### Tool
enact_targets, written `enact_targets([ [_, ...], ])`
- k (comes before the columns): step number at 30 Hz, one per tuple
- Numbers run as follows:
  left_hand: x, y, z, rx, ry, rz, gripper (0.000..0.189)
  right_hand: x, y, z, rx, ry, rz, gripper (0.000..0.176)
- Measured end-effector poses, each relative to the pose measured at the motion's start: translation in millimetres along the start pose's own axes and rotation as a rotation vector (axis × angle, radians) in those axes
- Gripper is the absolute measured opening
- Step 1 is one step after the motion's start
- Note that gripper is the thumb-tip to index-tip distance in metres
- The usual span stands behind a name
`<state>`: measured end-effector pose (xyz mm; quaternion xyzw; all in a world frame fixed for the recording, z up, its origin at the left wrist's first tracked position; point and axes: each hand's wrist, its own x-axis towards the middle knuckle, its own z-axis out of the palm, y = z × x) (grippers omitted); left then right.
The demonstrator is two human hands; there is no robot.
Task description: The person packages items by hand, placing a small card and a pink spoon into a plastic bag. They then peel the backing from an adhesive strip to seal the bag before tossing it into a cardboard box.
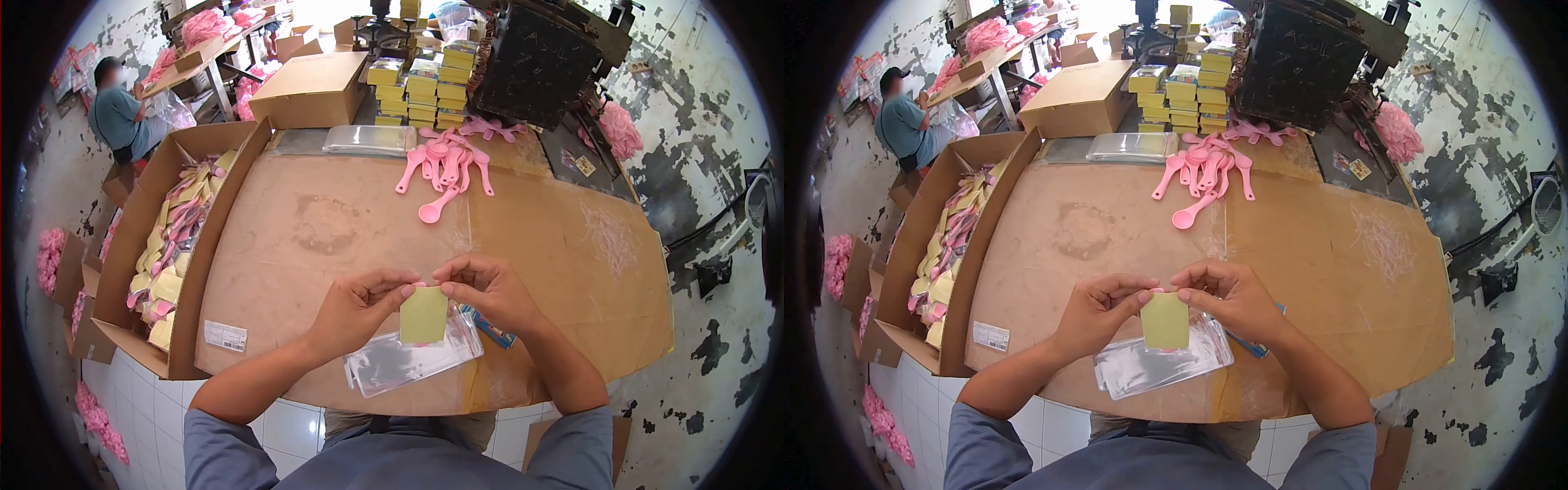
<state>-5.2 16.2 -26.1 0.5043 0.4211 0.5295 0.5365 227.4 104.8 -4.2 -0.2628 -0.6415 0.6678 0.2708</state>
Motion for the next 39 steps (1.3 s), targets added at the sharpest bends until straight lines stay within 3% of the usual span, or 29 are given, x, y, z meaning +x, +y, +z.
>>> enact_targets([
  [6,0.4,-0.6,0.3,0.054,0.007,0.028,0.026,-0.9,3.6,-8.0,0.014,0.015,0.024,0.015],
  [9,0.1,-1.5,-3.2,0.077,-0.042,0.063,0.024,-1.8,12.9,-12.8,-0.024,-0.001,-0.137,0.013],
  [16,0.6,-5.6,-9.4,0.113,-0.162,0.113,0.027,-7.6,9.2,-21.1,-0.012,-0.037,-0.059,0.016],
  [19,1.6,-4.8,-11.3,-0.155,-0.183,-0.012,0.03,-8.4,7.7,-22.2,-0.018,-0.022,-0.031,0.017],
  [22,3.5,-5.9,-10.6,-0.223,-0.16,-0.09,0.033,-9.0,7.4,-14.8,-0.059,0.014,-0.038,0.015],
  [26,3.6,-10.8,-8.1,0.013,-0.141,-0.101,0.03,-7.3,15.2,-16.5,-0.067,0.018,-0.006,0.013],
  [33,5.0,-7.9,-5.2,0.037,-0.1,-0.089,0.027,-7.2,23.0,-14.7,-0.023,0.032,-0.027,0.028],
  [39,5.3,-2.9,-4.8,-0.071,-0.027,-0.036,0.036,-11.0,10.0,-12.0,-0.187,-0.141,0.025,0.032],
])
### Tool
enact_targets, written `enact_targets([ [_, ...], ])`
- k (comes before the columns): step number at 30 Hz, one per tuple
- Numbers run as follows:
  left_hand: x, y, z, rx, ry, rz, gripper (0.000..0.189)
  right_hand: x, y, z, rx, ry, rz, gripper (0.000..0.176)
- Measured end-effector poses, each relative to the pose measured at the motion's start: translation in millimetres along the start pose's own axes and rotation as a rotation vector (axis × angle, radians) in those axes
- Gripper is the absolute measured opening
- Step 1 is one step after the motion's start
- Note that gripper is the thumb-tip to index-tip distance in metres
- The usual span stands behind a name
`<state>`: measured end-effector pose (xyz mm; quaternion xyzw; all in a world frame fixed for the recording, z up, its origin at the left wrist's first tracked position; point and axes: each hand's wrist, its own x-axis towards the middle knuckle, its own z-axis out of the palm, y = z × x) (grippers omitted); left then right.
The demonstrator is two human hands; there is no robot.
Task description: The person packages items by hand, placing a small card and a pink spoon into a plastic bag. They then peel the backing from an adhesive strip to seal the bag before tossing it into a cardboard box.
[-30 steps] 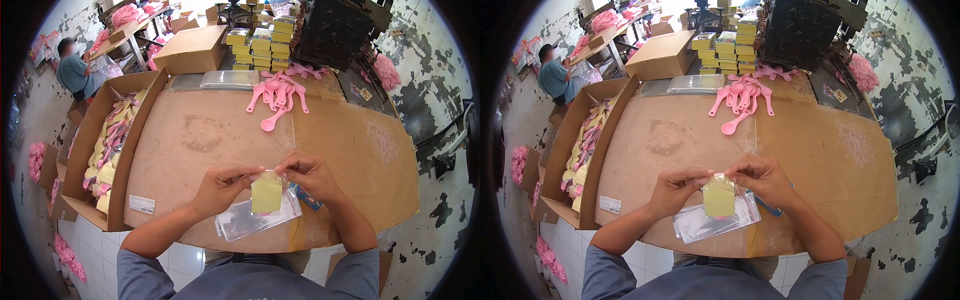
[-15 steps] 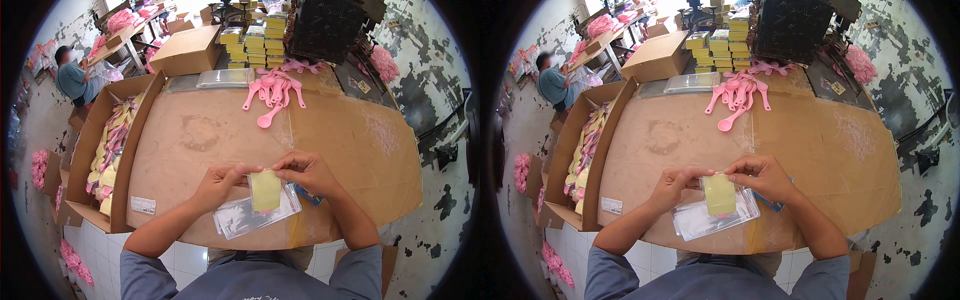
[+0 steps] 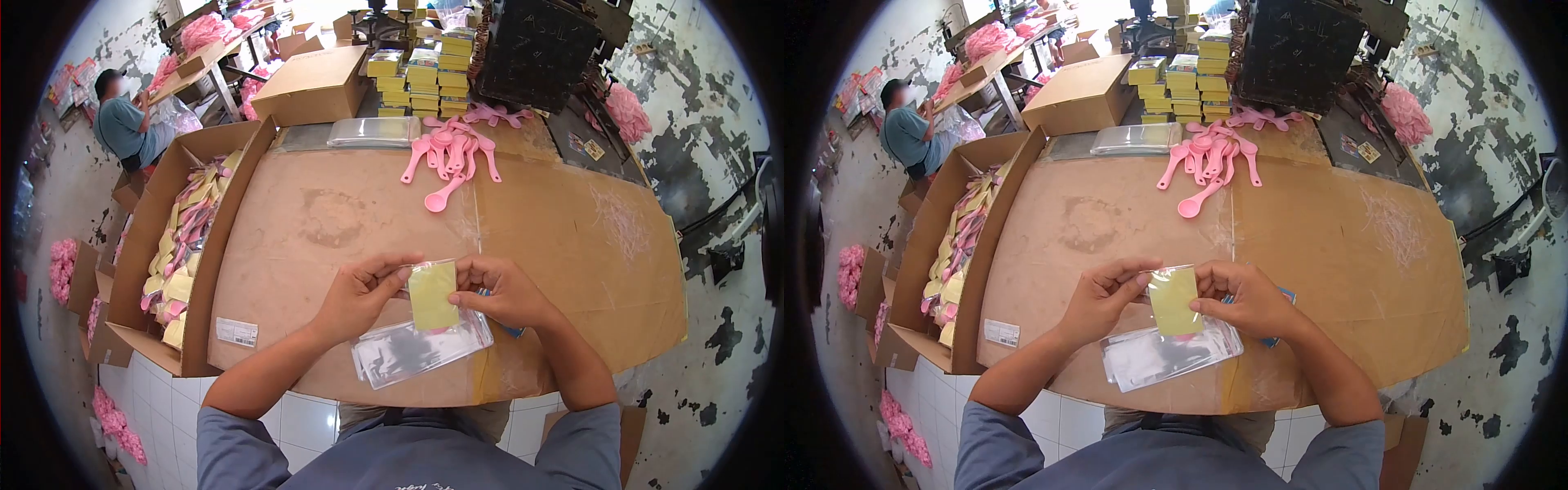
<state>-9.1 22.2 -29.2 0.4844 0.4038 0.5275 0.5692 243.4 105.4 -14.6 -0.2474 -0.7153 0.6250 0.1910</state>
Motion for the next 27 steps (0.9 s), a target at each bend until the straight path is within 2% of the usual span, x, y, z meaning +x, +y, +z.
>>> enact_targets([
  [4,-0.9,-5.0,10.3,-0.095,0.041,0.112,0.043,1.4,-6.3,-2.6,0.052,0.019,-0.028,0.035],
  [7,-3.9,-1.6,-3.4,0.092,-0.138,-0.135,0.04,-0.4,-12.2,-2.4,0.138,0.065,-0.054,0.035],
  [9,-2.4,6.9,-13.5,0.102,-0.119,-0.118,0.038,-1.9,-14.2,-6.6,0.165,0.145,-0.097,0.034],
  [10,-0.7,11.9,-18.7,0.108,-0.107,-0.111,0.037,-2.9,-12.6,-12.7,0.062,0.208,-0.094,0.034],
  [13,5.0,28.9,-36.3,-0.156,0.459,0.325,0.036,-11.6,-7.9,-38.2,-0.291,0.342,-0.092,0.035],
  [16,8.1,56.8,-40.2,-0.523,0.528,0.505,0.036,-25.9,-17.2,-59.3,-0.67,0.371,-0.058,0.036],
  [17,10.9,40.4,-48.1,-0.479,0.465,0.461,0.038,-31.0,-20.0,-64.4,-0.743,0.361,-0.014,0.038],
  [20,13.4,6.7,-36.0,0.253,0.274,0.23,0.046,-44.3,-14.9,-78.4,-0.794,0.258,0.081,0.04],
  [23,2.2,6.7,-7.5,0.767,0.012,0.082,0.044,-49.1,-1.3,-83.2,-0.737,0.157,0.079,0.038],
  [24,-0.3,2.0,-2.1,0.844,-0.024,0.125,0.043,-51.1,1.7,-83.5,-0.711,0.131,0.066,0.038],
  [27,-2.8,-11.3,8.2,1.005,-0.114,0.263,0.033,-49.4,0.6,-86.3,-0.59,0.068,0.207,0.035],
])
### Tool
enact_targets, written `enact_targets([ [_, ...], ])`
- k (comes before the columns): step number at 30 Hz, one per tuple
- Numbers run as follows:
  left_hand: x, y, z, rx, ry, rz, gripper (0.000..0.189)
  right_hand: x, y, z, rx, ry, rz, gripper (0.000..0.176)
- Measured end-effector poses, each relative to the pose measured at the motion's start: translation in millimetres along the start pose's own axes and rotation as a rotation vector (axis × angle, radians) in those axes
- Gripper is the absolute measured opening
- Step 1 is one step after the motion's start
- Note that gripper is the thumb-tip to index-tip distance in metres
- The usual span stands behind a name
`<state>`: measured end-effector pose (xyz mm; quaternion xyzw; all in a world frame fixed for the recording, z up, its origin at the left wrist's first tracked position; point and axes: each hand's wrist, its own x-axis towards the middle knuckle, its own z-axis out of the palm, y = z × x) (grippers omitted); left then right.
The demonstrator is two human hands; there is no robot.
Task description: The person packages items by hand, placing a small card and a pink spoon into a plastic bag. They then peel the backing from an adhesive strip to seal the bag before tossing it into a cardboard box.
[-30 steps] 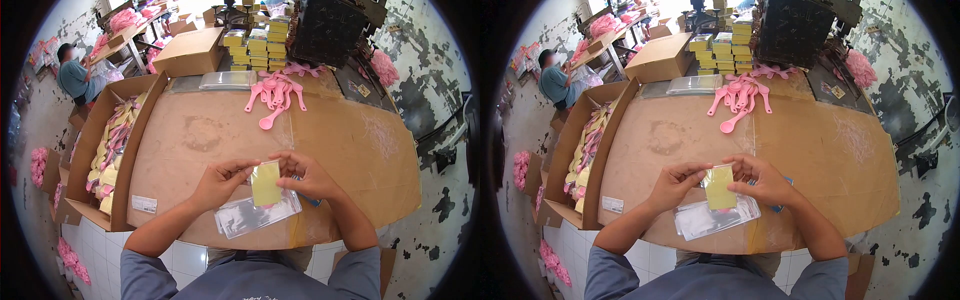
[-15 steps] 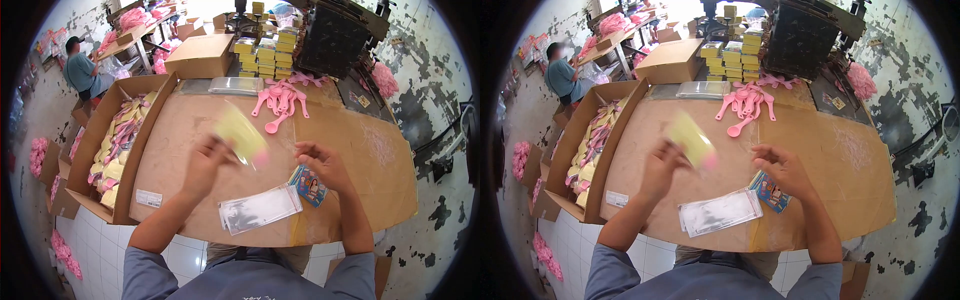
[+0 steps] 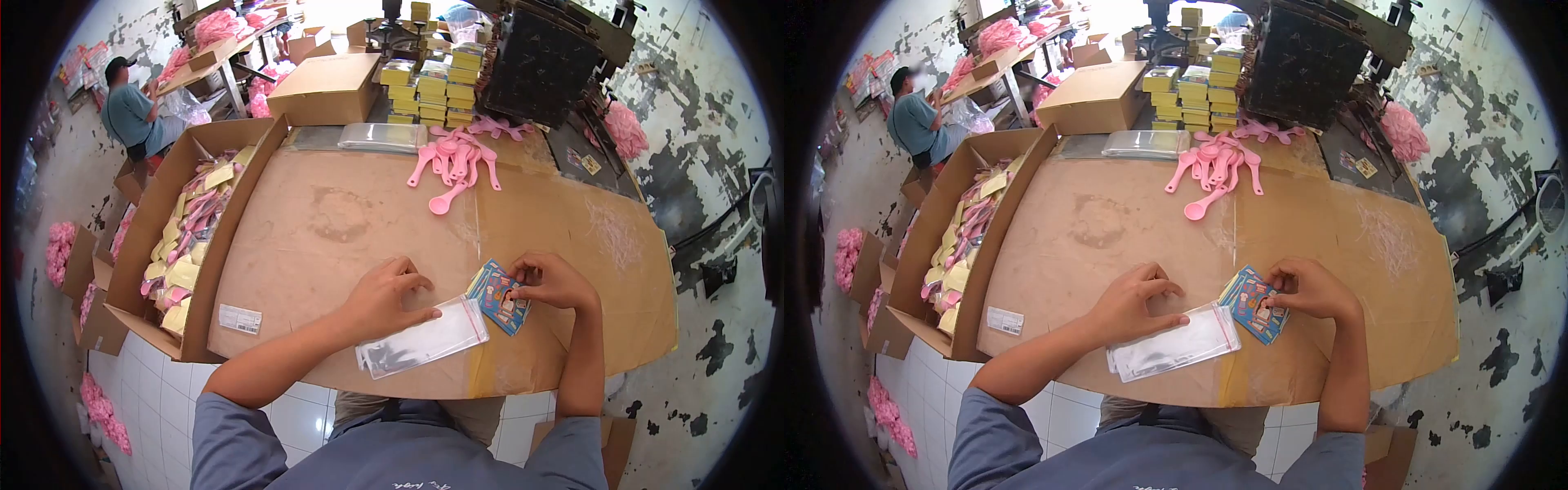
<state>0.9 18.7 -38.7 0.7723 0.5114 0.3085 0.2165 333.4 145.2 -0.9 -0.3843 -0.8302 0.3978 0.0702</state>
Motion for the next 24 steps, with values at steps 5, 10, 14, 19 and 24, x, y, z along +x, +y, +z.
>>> enact_targets([
  [5,2.8,-13.2,6.2,-0.057,-0.066,0.067,0.025,1.3,6.9,2.1,0.202,-0.033,0.103,0.026],
  [10,3.3,-0.8,5.2,-0.145,-0.064,-0.1,0.02,-1.9,1.9,1.2,0.165,0.091,0.019,0.019],
  [14,0.5,-1.2,16.0,0.03,0.093,0.132,0.02,-8.2,-12.2,-1.8,0.233,0.089,-0.133,0.018],
  [19,-0.2,1.9,10.1,-0.196,-0.022,-0.072,0.021,-5.0,-25.9,15.7,0.449,-0.051,-0.429,0.017],
  [24,-3.0,0.1,10.9,-0.144,0.029,-0.019,0.016,4.3,-41.3,30.8,0.445,-0.184,-0.573,0.019],
])
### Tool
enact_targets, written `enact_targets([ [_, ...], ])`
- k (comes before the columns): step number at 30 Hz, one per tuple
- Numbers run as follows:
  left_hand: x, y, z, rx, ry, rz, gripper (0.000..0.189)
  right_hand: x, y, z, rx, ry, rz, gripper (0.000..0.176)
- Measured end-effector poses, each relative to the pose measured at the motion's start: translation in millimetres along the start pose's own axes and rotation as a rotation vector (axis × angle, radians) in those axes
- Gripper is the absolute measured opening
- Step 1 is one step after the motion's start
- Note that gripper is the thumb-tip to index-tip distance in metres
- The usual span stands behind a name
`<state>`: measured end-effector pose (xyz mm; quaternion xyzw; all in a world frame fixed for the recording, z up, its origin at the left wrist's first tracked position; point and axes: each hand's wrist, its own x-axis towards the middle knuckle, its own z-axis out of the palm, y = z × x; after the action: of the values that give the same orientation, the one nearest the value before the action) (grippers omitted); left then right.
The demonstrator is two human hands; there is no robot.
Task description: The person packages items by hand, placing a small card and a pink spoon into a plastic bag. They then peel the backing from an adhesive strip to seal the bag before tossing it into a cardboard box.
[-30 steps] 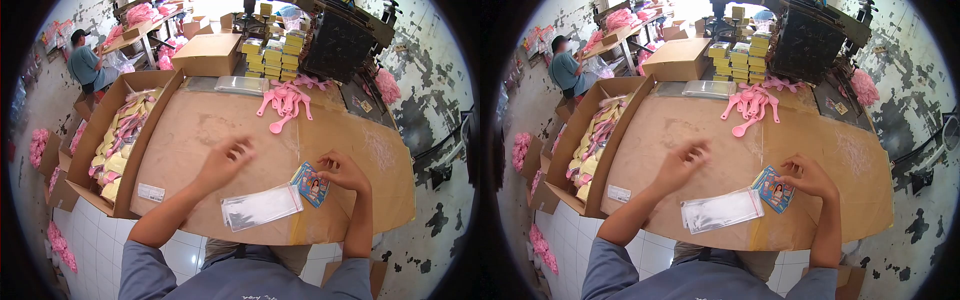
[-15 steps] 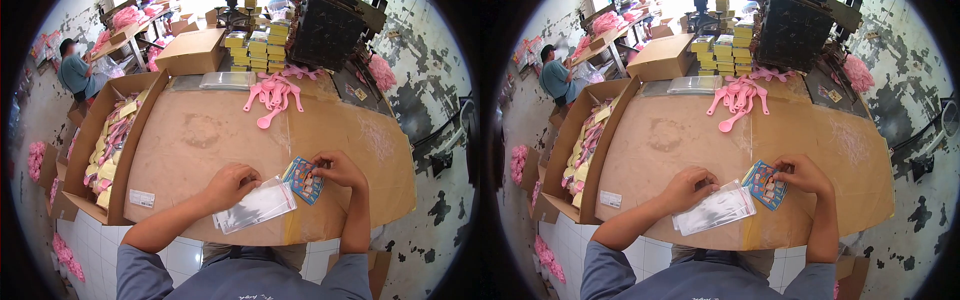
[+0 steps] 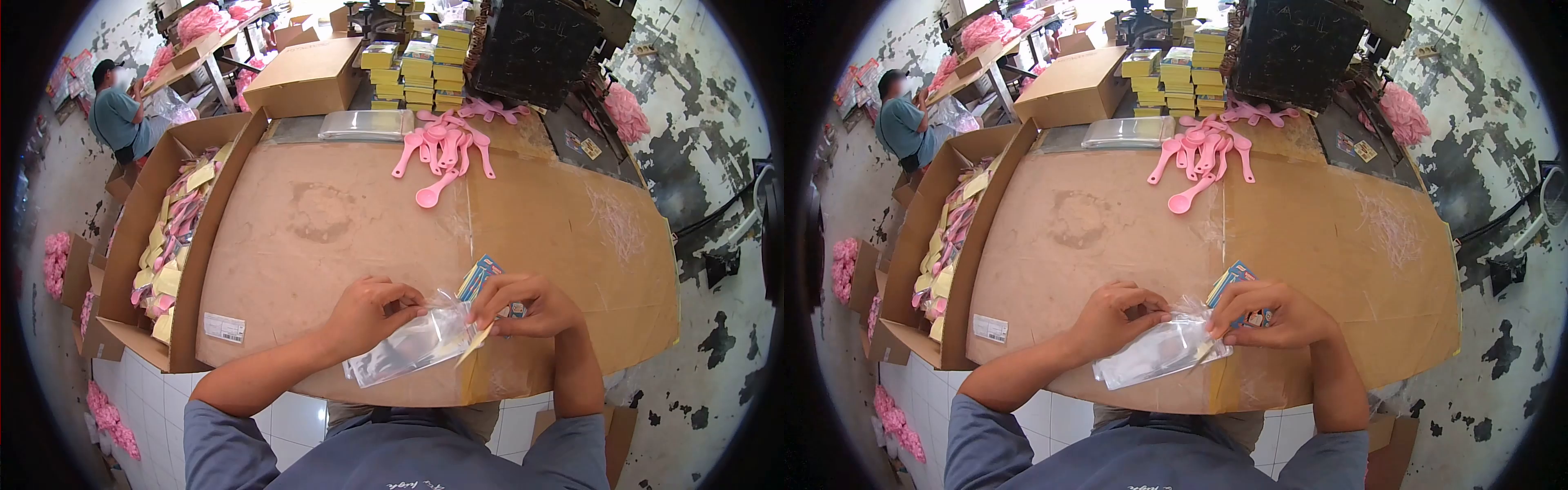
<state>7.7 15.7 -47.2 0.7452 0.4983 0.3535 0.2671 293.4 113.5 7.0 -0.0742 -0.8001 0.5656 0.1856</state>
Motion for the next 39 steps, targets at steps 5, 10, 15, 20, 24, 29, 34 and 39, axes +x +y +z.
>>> enact_targets([
  [5,2.7,8.4,-9.2,-0.134,-0.062,-0.115,0.012,6.0,15.9,15.0,-0.299,-0.071,0.092,0.022],
  [10,0.5,-4.9,-6.6,-0.427,0.041,-0.173,0.008,5.4,18.2,14.3,-0.372,-0.07,0.085,0.022],
  [15,4.1,-13.8,-25.2,-0.846,0.098,-0.271,0.019,4.0,17.1,12.8,-0.302,-0.036,0.165,0.02],
  [20,3.1,3.4,-34.3,-0.955,0.053,-0.297,0.033,8.0,4.9,19.5,0.045,0.406,0.268,0.027],
  [24,1.6,9.8,-23.2,-0.844,0.042,-0.288,0.037,15.3,4.2,26.8,0.079,0.578,0.21,0.033],
  [29,-2.2,9.5,-14.0,-0.76,0.02,-0.241,0.045,14.6,2.2,24.1,-0.3,0.445,0.114,0.033],
  [34,-4.0,9.2,-13.5,-0.482,-0.128,-0.141,0.057,26.4,2.2,36.1,-0.418,0.319,0.038,0.031],
  [39,-4.3,21.3,-15.5,-0.619,0.003,-0.263,0.054,30.5,4.7,53.3,0.025,0.636,0.257,0.025],
])
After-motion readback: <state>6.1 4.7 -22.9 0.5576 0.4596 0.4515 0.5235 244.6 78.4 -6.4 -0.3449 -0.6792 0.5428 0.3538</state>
